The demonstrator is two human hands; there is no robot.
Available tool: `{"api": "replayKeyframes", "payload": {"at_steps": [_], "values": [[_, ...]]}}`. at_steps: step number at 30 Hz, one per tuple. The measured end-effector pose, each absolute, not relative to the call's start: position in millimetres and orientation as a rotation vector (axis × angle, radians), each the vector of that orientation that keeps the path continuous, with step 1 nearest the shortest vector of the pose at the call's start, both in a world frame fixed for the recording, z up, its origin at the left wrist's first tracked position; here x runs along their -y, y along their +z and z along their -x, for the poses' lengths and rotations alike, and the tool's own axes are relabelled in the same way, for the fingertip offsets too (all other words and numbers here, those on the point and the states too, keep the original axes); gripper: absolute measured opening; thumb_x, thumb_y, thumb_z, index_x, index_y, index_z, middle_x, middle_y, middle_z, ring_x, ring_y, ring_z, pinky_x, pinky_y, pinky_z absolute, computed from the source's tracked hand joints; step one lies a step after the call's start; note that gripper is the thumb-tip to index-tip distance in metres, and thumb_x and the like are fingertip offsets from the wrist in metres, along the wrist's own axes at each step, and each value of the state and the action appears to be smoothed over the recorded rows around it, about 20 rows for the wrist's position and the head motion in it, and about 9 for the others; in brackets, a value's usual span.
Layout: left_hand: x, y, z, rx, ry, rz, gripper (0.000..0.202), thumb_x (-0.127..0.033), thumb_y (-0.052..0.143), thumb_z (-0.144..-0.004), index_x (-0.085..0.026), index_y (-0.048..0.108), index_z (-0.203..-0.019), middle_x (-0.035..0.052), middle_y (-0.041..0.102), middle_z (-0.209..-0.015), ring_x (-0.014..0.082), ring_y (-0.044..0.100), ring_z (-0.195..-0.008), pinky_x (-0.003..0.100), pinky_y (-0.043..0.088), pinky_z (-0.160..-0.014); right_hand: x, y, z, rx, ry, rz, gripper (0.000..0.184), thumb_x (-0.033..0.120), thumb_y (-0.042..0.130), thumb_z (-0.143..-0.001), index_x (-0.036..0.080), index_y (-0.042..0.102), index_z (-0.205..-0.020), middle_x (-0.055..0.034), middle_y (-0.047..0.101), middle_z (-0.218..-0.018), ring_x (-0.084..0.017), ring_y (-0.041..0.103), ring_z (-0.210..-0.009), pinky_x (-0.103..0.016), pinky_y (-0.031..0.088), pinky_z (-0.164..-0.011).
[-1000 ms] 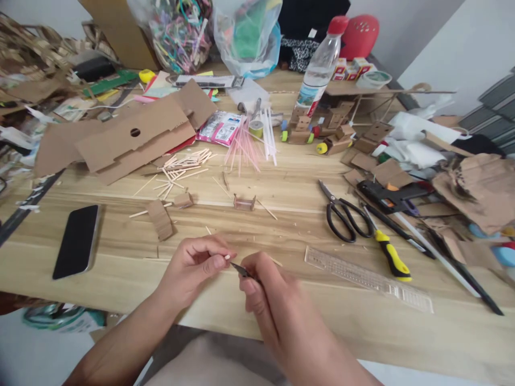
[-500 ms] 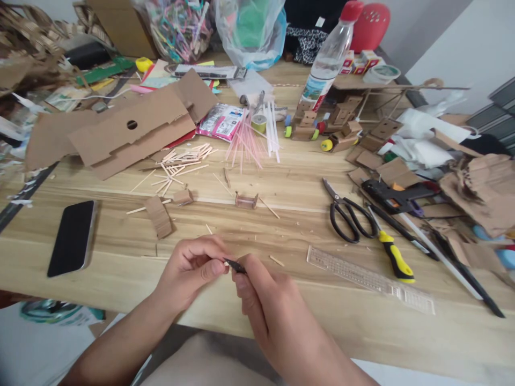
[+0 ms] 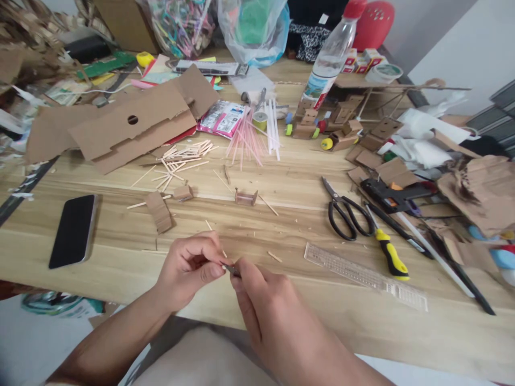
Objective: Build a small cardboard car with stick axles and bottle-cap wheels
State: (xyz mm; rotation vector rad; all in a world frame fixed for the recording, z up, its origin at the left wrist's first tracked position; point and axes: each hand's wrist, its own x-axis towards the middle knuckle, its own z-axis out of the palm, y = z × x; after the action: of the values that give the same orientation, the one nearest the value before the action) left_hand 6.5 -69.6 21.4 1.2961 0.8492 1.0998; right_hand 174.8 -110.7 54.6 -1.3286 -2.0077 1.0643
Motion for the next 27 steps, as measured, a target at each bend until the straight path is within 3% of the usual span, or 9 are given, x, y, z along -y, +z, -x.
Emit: {"api": "replayKeyframes", "payload": {"at_steps": [4,10,15,20,24,27], "values": [[69.4,22.6,-3.5,-0.851,1.102,-1.298,0.053,-0.069,0.071,-0.080,-0.019,0.072,-0.061,0.0024,0.057,-0.057,0.0119,0.051,-0.051,0.025,0.038,-0.046,113.0,58.3,-176.4,2.020,1.016,1.315,0.025,0.023,0.036,-0.104,0.028,0.038,-0.079,0.0079,0.048,-0.052,-0.011,0.043,-0.039,-0.024,0.033,-0.040],[69.4,26.8,2.1,-0.813,1.056,-1.432,0.050,-0.064,0.070,-0.084,-0.019,0.074,-0.062,0.0044,0.061,-0.057,0.0121,0.051,-0.051,0.025,0.037,-0.045,115.2,55.8,-176.0,2.137,0.952,1.337,0.021,0.023,0.035,-0.104,0.027,0.045,-0.085,0.0039,0.059,-0.059,-0.011,0.049,-0.042,-0.025,0.035,-0.042],[74.9,23.8,-2.9,-0.808,1.205,-1.302,0.049,-0.063,0.072,-0.082,-0.019,0.071,-0.060,0.0020,0.058,-0.056,0.0114,0.051,-0.051,0.024,0.038,-0.046,116.3,57.0,-173.8,2.093,0.863,1.293,0.023,0.022,0.035,-0.103,0.027,0.040,-0.081,0.0084,0.048,-0.052,-0.010,0.042,-0.036,-0.024,0.029,-0.038],[77.3,21.3,-1.0,-0.799,1.141,-1.392,0.047,-0.061,0.072,-0.084,-0.019,0.072,-0.061,0.0031,0.059,-0.056,0.0119,0.050,-0.051,0.025,0.036,-0.047,116.9,56.7,-172.6,2.173,0.888,1.283,0.021,0.017,0.036,-0.101,0.026,0.044,-0.084,0.0041,0.059,-0.059,-0.012,0.051,-0.042,-0.024,0.035,-0.043],[76.8,19.5,-1.8,-0.808,1.249,-1.280,0.048,-0.063,0.074,-0.081,-0.020,0.069,-0.059,0.0016,0.056,-0.055,0.0122,0.049,-0.052,0.025,0.038,-0.049,115.9,50.1,-170.6,2.153,0.741,1.251,0.022,0.013,0.033,-0.100,0.026,0.043,-0.085,0.0035,0.059,-0.060,-0.012,0.051,-0.043,-0.024,0.036,-0.044],[75.8,20.0,-1.1,-0.778,1.172,-1.352,0.047,-0.059,0.075,-0.082,-0.018,0.069,-0.059,0.0027,0.059,-0.057,0.0116,0.050,-0.052,0.024,0.037,-0.049,116.9,49.3,-174.1,2.251,0.834,1.311,0.021,0.012,0.035,-0.099,0.025,0.046,-0.086,0.0044,0.059,-0.058,-0.013,0.054,-0.042,-0.024,0.033,-0.042]]}}
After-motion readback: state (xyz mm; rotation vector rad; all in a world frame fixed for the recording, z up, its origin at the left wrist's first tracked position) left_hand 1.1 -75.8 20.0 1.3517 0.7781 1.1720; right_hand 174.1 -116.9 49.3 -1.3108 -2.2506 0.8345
